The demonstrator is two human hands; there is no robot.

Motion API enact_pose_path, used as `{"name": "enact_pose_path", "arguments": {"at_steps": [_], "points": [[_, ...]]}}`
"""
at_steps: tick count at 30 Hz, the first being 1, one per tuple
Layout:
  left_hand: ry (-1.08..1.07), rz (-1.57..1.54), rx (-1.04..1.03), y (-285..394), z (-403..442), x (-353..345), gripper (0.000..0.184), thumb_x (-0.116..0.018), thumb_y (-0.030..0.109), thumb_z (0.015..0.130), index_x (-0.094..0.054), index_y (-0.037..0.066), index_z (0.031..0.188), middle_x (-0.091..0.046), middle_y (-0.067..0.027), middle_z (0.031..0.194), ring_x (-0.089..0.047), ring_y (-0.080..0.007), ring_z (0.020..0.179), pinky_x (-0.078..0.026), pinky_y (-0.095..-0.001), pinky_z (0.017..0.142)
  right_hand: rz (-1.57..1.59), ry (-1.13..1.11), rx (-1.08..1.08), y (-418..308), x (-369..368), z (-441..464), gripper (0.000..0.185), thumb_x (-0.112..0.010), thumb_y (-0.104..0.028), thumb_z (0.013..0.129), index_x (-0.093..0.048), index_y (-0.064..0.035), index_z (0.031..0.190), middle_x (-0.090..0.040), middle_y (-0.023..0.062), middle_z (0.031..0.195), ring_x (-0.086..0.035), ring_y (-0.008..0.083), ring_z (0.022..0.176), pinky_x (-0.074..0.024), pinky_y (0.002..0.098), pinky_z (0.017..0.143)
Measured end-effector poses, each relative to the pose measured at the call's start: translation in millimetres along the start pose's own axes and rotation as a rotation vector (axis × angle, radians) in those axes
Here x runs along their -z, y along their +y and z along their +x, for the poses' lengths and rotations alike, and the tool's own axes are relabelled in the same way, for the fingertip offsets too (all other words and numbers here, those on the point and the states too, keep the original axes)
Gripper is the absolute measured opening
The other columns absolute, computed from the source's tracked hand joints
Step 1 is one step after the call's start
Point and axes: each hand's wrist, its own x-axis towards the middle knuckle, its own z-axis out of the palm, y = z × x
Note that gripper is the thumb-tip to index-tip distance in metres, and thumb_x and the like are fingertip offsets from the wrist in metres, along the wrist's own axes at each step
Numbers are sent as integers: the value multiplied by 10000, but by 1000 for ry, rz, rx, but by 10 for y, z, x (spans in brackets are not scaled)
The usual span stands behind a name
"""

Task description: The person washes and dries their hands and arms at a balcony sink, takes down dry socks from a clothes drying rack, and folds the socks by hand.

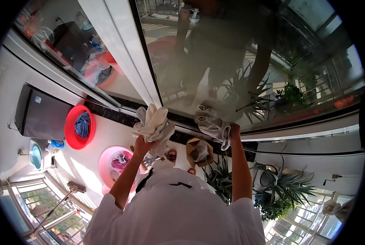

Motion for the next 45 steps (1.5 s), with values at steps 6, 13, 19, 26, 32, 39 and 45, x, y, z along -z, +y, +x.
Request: {"name": "enact_pose_path", "arguments": {"at_steps": [6, 13, 19, 26, 32, 39, 45], "points": [[-151, -46, 23, -162, 74, -33, 514, -724, 51, 674, -516, -8, 1140, -611, -75, 1024, -582, -158, 909, -458, -294, 824, -1467, -131, 66, 163, 493, -210, 64, -646, -143, 711, -683, -91, 720, -662, 82, 757, -649, 257, 719, -491, 427, 523], [-153, -82, 54, -253, 93, -140, 497, -746, 83, 668, -541, -10, 1111, -622, -66, 1003, -589, -162, 875, -461, -285, 802, -1666, -228, -161, 349, 815, -109, 137, -634, -167, 740, -707, -113, 843, -677, 48, 855, -646, 217, 769, -476, 412, 562], [-207, -84, 89, -52, 67, -296, 547, -781, 138, 632, -546, -15, 1102, -626, -87, 1016, -597, -179, 912, -470, -298, 801, -1695, -229, -96, 570, 760, 26, 152, -623, -178, 763, -704, -109, 872, -673, 59, 910, -642, 229, 845, -484, 434, 622], [-302, 211, -205, -86, 137, -180, 561, -800, 209, 596, -573, 39, 1080, -655, -138, 952, -642, -235, 897, -493, -332, 777, -1665, -221, -63, 585, 907, 46, 161, -576, -179, 798, -707, -138, 882, -675, 54, 907, -651, 219, 845, -506, 397, 622], [-394, 363, -308, 506, 189, 104, 525, -781, 206, 622, -562, 26, 1063, -631, -136, 947, -617, -221, 892, -469, -338, 792, -1774, -191, -72, 917, 1043, 127, 187, -573, -215, 803, -703, -131, 908, -673, 69, 928, -647, 230, 864, -500, 413, 670], [-347, 578, -438, 467, 59, 438, 412, -740, 210, 591, -566, 38, 922, -550, -158, 895, -538, -363, 887, -453, -408, 747, -1770, -252, 67, 1037, 1024, 149, 148, -597, -214, 769, -697, -124, 828, -672, 56, 838, -650, 207, 811, -497, 374, 625], [-334, 461, -507, 614, 245, 327, 416, -739, 168, 595, -606, 49, 970, -481, -162, 1177, -536, -330, 1003, -458, -387, 823, -1397, -504, 637, -848, 131, -704, 80, -608, -158, 693, -631, -86, 722, -627, 98, 708, -636, 263, 703, -495, 379, 584]]}}
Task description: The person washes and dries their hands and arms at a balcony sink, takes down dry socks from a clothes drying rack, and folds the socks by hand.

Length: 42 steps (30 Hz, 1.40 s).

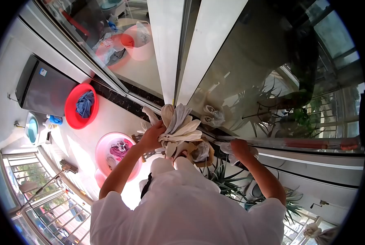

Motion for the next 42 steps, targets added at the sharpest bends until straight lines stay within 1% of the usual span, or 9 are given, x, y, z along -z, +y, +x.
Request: {"name": "enact_pose_path", "arguments": {"at_steps": [6, 13, 23, 26, 31, 33, 38, 40, 42], "points": [[10, 80, -145, 66, 780, 72, 424, -738, 112, 583, -635, 66, 992, -384, -157, 1314, -529, -331, 1069, -447, -353, 890, 476, 101, 209, -431, 415, 71, 119, -569, -146, 707, -581, -53, 781, -579, 162, 700, -587, 359, 714, -460, 460, 625], [194, -82, -44, -122, 851, -283, 546, -761, 83, 549, -602, 25, 1068, -419, -143, 1265, -464, -312, 1155, -412, -333, 928, 537, 14, 13, -342, -470, -418, 119, -544, -152, 711, -612, -104, 797, -600, 139, 694, -597, 336, 694, -462, 456, 601], [136, -201, 14, -361, 978, -368, 591, -752, 47, 500, -584, 16, 1065, -479, -131, 1181, -486, -276, 1094, -374, -324, 939, 701, 115, -172, -419, -757, -499, 111, -538, -143, 707, -598, -87, 782, -612, 142, 717, -606, 335, 705, -471, 446, 610], [41, -363, 42, -407, 986, -327, 592, -750, 86, 514, -578, 31, 1078, -496, -139, 1160, -500, -280, 1068, -387, -325, 923, 665, 61, -161, -467, -844, -445, 123, -534, -139, 713, -605, -89, 800, -615, 145, 735, -607, 332, 724, -472, 446, 623], [-51, -150, 21, -147, 1012, -483, 626, -787, 239, 514, -599, 88, 1092, -503, -160, 1183, -501, -334, 1100, -395, -358, 951, 707, 64, -191, -528, -773, -311, 179, -534, -138, 715, -626, -104, 865, -620, 145, 745, -606, 336, 732, -473, 446, 631], [-32, -131, -64, 97, 1068, -631, 622, -808, 177, 515, -585, 42, 1079, -554, -126, 1126, -532, -265, 1060, -401, -335, 934, 718, 76, -225, -478, -712, -244, 211, -535, -144, 719, -630, -107, 904, -625, 146, 772, -607, 334, 755, -475, 442, 648], [-196, -206, -225, 401, 1194, -1159, 640, -805, 209, 497, -586, 46, 1076, -521, -158, 1165, -498, -329, 1110, -404, -361, 937, 595, 318, -270, -429, -829, -125, 293, -539, -177, 743, -615, -93, 1013, -628, 151, 942, -592, 309, 914, -474, 414, 764], [-237, -283, -276, 456, 1221, -1328, 627, -801, 176, 507, -578, 35, 1076, -524, -159, 1153, -500, -331, 1108, -404, -361, 933, 846, 301, -266, -439, -909, -84, 310, -539, -187, 747, -604, -77, 1030, -610, 147, 1023, -567, 298, 986, -459, 404, 831], [-268, -350, -298, 527, 1239, -1384, 614, -796, 140, 525, -567, 29, 1083, -526, -160, 1139, -510, -326, 1095, -404, -353, 927, 665, 338, -258, -461, -912, -15, 305, -540, -180, 740, -609, -79, 1020, -615, 148, 1004, -572, 303, 973, -461, 407, 825]]}}
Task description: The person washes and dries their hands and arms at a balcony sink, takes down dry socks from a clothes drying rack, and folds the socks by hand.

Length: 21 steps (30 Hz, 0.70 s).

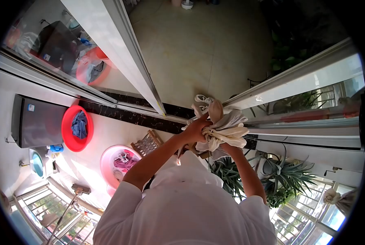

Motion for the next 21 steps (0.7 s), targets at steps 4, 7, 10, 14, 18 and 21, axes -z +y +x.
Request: {"name": "enact_pose_path", "arguments": {"at_steps": [4, 7, 10, 14, 18, 21], "points": [[293, -139, 175, -35, -137, 230, 570, -759, 110, 575, -555, 5, 1097, -514, -187, 1221, -565, -305, 1047, -451, -314, 828, -4, -298, -185, -264, 152, 79, 306, -541, -150, 714, -631, -92, 1000, -633, 157, 912, -597, 324, 897, -467, 429, 787], [553, 0, 446, -52, -152, 662, 580, -804, 182, 563, -562, 1, 1057, -661, -151, 880, -648, -258, 837, -486, -332, 738, 148, -232, -156, -555, 232, 253, 284, -545, -136, 707, -633, -71, 969, -632, 175, 861, -604, 348, 828, -478, 432, 728], [657, 63, 418, -519, -144, 976, 582, -816, 204, 563, -564, -25, 1034, -662, -149, 933, -646, -239, 870, -489, -338, 756, 247, -138, -82, -625, 93, 556, 269, -538, -119, 711, -630, -50, 955, -627, 197, 851, -602, 362, 807, -478, 425, 718], [617, 4, 481, -301, 25, 1118, 557, -811, 164, 567, -575, -4, 1043, -665, -126, 942, -639, -203, 863, -481, -317, 779, 312, -66, 33, -489, -70, 1232, 250, -532, -97, 713, -626, -24, 933, -620, 217, 828, -604, 370, 783, -475, 421, 712], [690, -38, 482, -642, 137, 1084, 587, -825, 208, 559, -578, 5, 1051, -664, -110, 944, -634, -188, 861, -490, -311, 758, 301, -134, -7, -102, -116, 1937, 241, -575, -126, 696, -651, -46, 910, -636, 183, 831, -608, 353, 787, -479, 445, 709], [819, -76, 525, -1040, 287, 1137, 592, -821, 190, 560, -572, 12, 1067, -659, -105, 964, -631, -180, 856, -489, -309, 754, 332, -124, -16, 241, -81, 2459, 315, -534, -116, 722, -629, -31, 1010, -634, 213, 869, -619, 333, 819, -473, 408, 738]]}}
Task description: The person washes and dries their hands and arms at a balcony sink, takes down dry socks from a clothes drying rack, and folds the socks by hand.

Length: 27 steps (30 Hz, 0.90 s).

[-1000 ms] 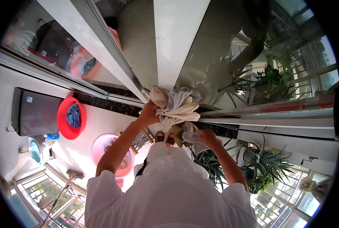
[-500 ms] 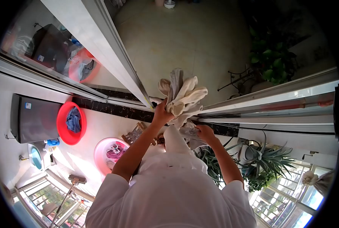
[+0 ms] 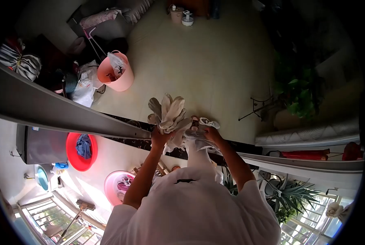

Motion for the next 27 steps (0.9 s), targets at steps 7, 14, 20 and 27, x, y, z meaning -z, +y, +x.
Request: {"name": "enact_pose_path", "arguments": {"at_steps": [7, 14, 20, 27], "points": [[125, -21, 203, 452, 1178, -779, 522, -796, 145, 602, -572, 19, 1057, -642, -70, 974, -606, -160, 852, -485, -306, 768, 24, -122, -49, 505, 756, 1550, 291, -534, -136, 722, -650, -31, 967, -642, 195, 884, -619, 332, 826, -476, 379, 761], [158, -54, 214, 1093, 2767, -1497, 566, -787, 202, 615, -553, 11, 1093, -644, -101, 988, -612, -177, 887, -489, -325, 777, -61, -52, -11, 785, 2377, 2661, 251, -528, -131, 715, -639, -21, 912, -639, 187, 853, -611, 338, 804, -480, 391, 730], [179, -228, 220, 1391, 3777, -1530, 556, -784, 173, 600, -558, 15, 1083, -641, -80, 957, -605, -170, 854, -484, -314, 771, 93, -1, -21, 863, 3394, 3400, 225, -510, -107, 745, -603, 4, 918, -621, 143, 761, -595, 255, 680, -464, 345, 672], [237, -415, 255, 1145, 4809, -1444, 521, -763, 102, 627, -556, 7, 1095, -629, -83, 982, -603, -193, 843, -481, -318, 767, 147, 59, -81, 1157, 4018, 4202, 224, -514, -135, 753, -607, 11, 895, -621, 143, 748, -595, 247, 683, -460, 339, 668]]}}
